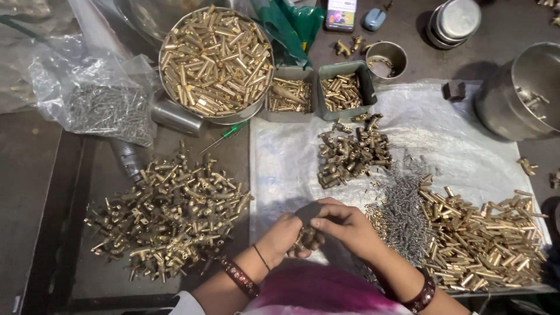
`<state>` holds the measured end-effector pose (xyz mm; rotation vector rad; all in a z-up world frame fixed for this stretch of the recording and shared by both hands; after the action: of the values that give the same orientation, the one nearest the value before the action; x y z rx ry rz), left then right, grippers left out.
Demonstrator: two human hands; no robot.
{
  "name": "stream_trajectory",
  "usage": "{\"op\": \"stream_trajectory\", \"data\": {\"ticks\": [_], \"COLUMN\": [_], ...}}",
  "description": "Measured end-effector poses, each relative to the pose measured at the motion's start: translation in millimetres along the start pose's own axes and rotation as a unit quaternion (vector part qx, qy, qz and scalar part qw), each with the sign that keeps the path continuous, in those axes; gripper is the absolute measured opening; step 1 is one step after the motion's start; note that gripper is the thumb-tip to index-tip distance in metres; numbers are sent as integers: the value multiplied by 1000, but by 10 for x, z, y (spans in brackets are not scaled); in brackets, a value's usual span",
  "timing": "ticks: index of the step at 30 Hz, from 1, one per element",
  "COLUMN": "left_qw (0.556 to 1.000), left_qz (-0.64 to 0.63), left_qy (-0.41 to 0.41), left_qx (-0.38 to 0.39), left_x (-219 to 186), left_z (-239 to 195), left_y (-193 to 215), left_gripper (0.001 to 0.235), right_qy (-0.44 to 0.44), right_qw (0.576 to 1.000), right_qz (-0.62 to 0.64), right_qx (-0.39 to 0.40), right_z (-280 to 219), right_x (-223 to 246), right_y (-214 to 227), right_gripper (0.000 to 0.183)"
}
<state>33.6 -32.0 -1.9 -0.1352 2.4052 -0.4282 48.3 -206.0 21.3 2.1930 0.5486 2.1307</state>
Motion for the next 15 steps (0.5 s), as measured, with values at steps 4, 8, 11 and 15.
{"op": "stream_trajectory", "data": {"ticks": [4,8,11,15], "left_qw": [993,972,966,994], "left_qz": [39,-29,-11,38], "left_qy": [15,15,-41,-61], "left_qx": [111,231,253,81], "left_x": [-2,-261,-238,77], "left_z": [-56,-345,-319,44], "left_y": [-56,-284,-290,-18], "left_gripper": [51,51,48,37], "right_qy": [-179,-246,-95,121], "right_qw": [962,928,982,989], "right_qz": [194,268,146,-70], "right_qx": [69,84,71,-42], "right_z": [34,-9,-6,-28], "right_x": [-25,-52,129,380], "right_y": [-77,-32,-26,238], "right_gripper": [17,25,25,21]}}
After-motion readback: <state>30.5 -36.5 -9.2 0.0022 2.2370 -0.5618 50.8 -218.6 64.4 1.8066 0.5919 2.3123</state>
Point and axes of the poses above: each hand's wrist, its own z-axis towards the middle knuckle, its own y-axis out of the back of the hand, x = y × z, the point moved 4 cm from there along z, towards the middle knuckle, and after that the axes turned 12 degrees about -x, right-handed, at the moved point
